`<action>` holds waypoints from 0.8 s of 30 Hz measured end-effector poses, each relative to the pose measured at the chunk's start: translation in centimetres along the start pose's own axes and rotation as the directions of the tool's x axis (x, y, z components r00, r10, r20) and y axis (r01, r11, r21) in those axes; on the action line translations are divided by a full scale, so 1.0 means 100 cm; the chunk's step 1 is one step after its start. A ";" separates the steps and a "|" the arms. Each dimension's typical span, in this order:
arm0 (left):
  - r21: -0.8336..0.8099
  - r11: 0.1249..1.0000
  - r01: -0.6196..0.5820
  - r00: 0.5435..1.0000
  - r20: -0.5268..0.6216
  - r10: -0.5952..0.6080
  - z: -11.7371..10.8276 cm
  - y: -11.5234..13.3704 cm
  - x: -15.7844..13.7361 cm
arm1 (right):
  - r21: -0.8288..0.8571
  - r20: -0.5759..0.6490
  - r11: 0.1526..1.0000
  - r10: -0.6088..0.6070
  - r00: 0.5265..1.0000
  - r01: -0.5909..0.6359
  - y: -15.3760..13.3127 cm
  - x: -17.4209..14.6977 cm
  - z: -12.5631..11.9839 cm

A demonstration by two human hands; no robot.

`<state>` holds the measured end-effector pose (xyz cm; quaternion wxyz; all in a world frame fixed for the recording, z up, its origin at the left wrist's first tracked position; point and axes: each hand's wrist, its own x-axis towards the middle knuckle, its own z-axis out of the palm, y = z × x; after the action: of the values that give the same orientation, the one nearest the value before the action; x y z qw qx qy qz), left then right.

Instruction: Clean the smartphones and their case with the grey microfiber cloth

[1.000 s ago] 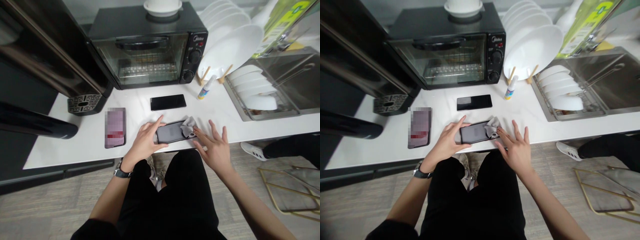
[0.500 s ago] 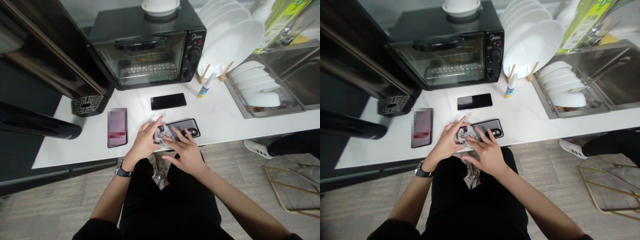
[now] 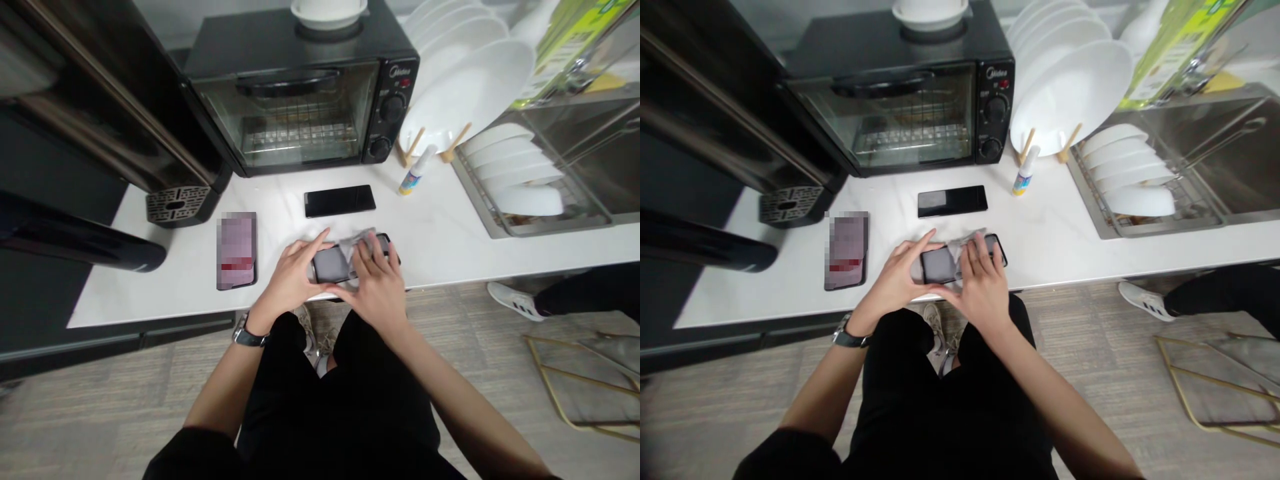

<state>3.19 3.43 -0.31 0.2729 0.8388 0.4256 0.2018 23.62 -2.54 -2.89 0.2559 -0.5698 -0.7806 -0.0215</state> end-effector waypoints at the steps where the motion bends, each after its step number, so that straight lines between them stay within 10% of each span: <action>1: 0.004 1.000 0.016 1.000 -0.007 -0.016 0.000 0.000 -0.001 | 0.051 0.015 0.998 -0.046 0.999 0.045 -0.013 0.004 0.005; 6: 0.033 0.998 0.056 0.998 -0.018 -0.056 0.000 -0.002 -0.003 | 0.207 0.100 0.966 -0.181 0.979 0.157 -0.028 -0.001 -0.004; 15: 0.007 1.000 0.015 1.000 0.001 -0.015 -0.001 0.002 0.001 | -0.084 0.084 0.996 0.007 0.996 0.000 0.065 -0.025 -0.047; 24: 0.028 0.996 0.086 0.996 -0.014 -0.085 0.000 -0.002 0.000 | 0.211 0.078 0.972 -0.119 0.990 0.101 -0.037 0.009 0.008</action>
<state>3.05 3.51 -0.42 0.2667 0.8223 0.4657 0.1894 19.83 -2.76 -2.28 0.2765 -0.4964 -0.8198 0.0713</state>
